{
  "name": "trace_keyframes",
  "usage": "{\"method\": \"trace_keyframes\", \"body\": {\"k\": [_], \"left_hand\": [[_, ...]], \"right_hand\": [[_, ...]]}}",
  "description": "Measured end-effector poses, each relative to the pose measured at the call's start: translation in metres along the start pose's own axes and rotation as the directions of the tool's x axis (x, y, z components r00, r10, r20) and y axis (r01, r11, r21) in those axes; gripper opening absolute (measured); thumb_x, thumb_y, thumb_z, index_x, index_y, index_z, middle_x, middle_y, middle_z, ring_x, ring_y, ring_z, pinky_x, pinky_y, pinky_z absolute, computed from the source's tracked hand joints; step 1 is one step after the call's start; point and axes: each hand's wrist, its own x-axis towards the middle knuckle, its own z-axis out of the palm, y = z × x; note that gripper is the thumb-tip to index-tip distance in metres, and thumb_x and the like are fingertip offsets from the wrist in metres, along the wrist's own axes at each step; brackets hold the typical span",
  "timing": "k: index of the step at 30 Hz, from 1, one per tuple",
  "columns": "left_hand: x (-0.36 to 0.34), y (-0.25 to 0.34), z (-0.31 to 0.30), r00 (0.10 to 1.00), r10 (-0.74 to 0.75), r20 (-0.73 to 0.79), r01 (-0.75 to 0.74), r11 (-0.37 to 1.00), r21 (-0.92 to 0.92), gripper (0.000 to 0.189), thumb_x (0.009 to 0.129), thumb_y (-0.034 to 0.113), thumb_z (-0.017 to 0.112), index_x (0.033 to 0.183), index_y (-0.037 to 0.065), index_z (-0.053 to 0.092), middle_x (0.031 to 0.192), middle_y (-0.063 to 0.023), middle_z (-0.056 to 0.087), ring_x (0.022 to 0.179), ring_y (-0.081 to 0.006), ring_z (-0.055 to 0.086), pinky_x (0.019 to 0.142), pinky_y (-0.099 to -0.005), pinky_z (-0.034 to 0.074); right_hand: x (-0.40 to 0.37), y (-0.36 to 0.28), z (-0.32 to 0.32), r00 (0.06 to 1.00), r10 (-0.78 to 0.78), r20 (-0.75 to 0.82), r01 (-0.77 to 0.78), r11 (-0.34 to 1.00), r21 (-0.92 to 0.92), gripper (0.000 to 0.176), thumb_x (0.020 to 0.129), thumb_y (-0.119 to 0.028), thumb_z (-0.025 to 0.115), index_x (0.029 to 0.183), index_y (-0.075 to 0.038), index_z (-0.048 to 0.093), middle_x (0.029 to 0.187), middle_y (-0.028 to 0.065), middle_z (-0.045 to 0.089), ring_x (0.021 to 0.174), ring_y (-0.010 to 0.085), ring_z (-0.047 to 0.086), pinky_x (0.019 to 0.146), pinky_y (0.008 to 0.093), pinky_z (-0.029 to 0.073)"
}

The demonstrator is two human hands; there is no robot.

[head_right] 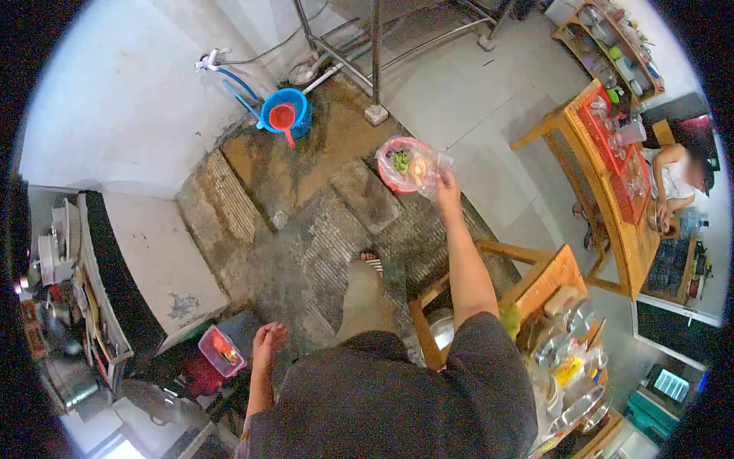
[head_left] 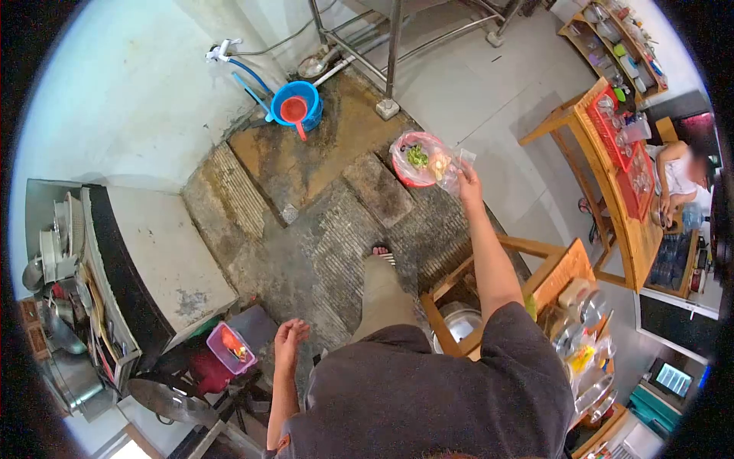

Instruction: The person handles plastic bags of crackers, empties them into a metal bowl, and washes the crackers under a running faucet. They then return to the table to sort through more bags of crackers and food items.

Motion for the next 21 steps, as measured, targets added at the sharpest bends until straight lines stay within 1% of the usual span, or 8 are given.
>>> {"method": "trace_keyframes", "body": {"k": [3, 5, 6, 8, 9, 12, 15, 21], "left_hand": [[0.021, 0.015, 0.019, 0.999, -0.042, -0.030, 0.044, 0.996, 0.077, 0.036, 0.100, 0.027, 0.062, 0.121, -0.001, 0.058, 0.118, -0.0128, 0.066, 0.106, -0.0248, 0.067, 0.088, -0.0385, 0.054], [0.034, 0.017, 0.028, 0.997, -0.060, -0.043, 0.064, 0.993, 0.097, 0.035, 0.100, 0.026, 0.061, 0.121, -0.001, 0.058, 0.118, -0.0130, 0.066, 0.106, -0.0246, 0.067, 0.088, -0.0385, 0.054], [0.035, 0.017, 0.029, 0.996, -0.080, -0.049, 0.086, 0.989, 0.120, 0.034, 0.100, 0.026, 0.060, 0.121, -0.001, 0.058, 0.117, -0.0132, 0.066, 0.106, -0.0244, 0.067, 0.089, -0.0384, 0.054], [0.036, 0.020, 0.030, 0.994, -0.104, -0.024, 0.107, 0.980, 0.165, 0.033, 0.101, 0.025, 0.060, 0.121, -0.001, 0.058, 0.118, -0.0131, 0.067, 0.106, -0.0244, 0.067, 0.089, -0.0383, 0.054], [0.038, 0.022, 0.032, 0.994, -0.109, 0.003, 0.106, 0.975, 0.197, 0.033, 0.101, 0.025, 0.059, 0.121, -0.001, 0.058, 0.118, -0.0130, 0.067, 0.107, -0.0244, 0.067, 0.089, -0.0383, 0.054], [0.033, 0.027, 0.030, 0.989, -0.149, 0.020, 0.142, 0.967, 0.212, 0.032, 0.101, 0.024, 0.058, 0.122, 0.000, 0.057, 0.119, -0.0130, 0.067, 0.105, -0.0239, 0.067, 0.088, -0.0372, 0.054], [0.029, 0.040, 0.027, 0.985, -0.165, 0.047, 0.145, 0.944, 0.295, 0.032, 0.101, 0.024, 0.059, 0.122, 0.000, 0.057, 0.118, -0.0120, 0.067, 0.103, -0.0220, 0.067, 0.085, -0.0353, 0.054], [0.031, 0.033, 0.006, 0.990, -0.060, 0.127, 0.009, 0.931, 0.364, 0.030, 0.100, 0.023, 0.059, 0.120, 0.001, 0.058, 0.110, -0.0084, 0.067, 0.101, -0.0185, 0.066, 0.077, -0.0323, 0.054]], "right_hand": [[0.058, 0.046, 0.009, 0.998, 0.006, 0.066, -0.005, 1.000, -0.005, 0.044, 0.097, -0.019, 0.062, 0.140, -0.009, 0.055, 0.126, 0.0083, 0.064, 0.110, 0.0155, 0.059, 0.091, 0.0307, 0.049], [0.091, 0.090, 0.013, 0.992, 0.030, 0.126, 0.022, 0.920, -0.391, 0.054, 0.093, -0.028, 0.066, 0.140, -0.006, 0.052, 0.125, 0.0155, 0.065, 0.111, 0.0264, 0.064, 0.095, 0.0367, 0.050], [0.086, 0.090, 0.015, 0.991, 0.045, 0.124, 0.008, 0.919, -0.395, 0.054, 0.093, -0.028, 0.066, 0.140, -0.006, 0.052, 0.125, 0.0155, 0.065, 0.111, 0.0264, 0.064, 0.095, 0.0367, 0.050], [0.061, 0.061, 0.033, 0.989, 0.147, -0.028, -0.117, 0.648, -0.752, 0.059, 0.089, -0.032, 0.066, 0.138, -0.003, 0.051, 0.125, 0.0236, 0.064, 0.115, 0.0390, 0.062, 0.097, 0.0429, 0.049], [0.040, 0.030, 0.043, 0.988, 0.154, 0.013, -0.098, 0.684, -0.723, 0.054, 0.090, -0.030, 0.064, 0.136, -0.003, 0.053, 0.125, 0.0251, 0.063, 0.116, 0.0418, 0.060, 0.098, 0.0452, 0.049], [0.003, 0.087, 0.057, 0.979, 0.131, 0.159, 0.010, 0.739, -0.673, 0.047, 0.091, -0.027, 0.061, 0.133, -0.006, 0.055, 0.118, 0.0193, 0.068, 0.111, 0.0361, 0.064, 0.096, 0.0429, 0.051], [-0.071, 0.049, 0.059, 0.926, 0.320, 0.201, -0.080, 0.686, -0.723, 0.038, 0.090, -0.027, 0.060, 0.121, -0.004, 0.063, 0.113, 0.0212, 0.068, 0.109, 0.0386, 0.063, 0.095, 0.0457, 0.050], [-0.177, 0.024, 0.048, 0.883, 0.467, 0.050, -0.259, 0.573, -0.778, 0.040, 0.091, -0.027, 0.061, 0.123, -0.003, 0.064, 0.117, 0.0181, 0.069, 0.113, 0.0336, 0.064, 0.097, 0.0406, 0.050]]}}
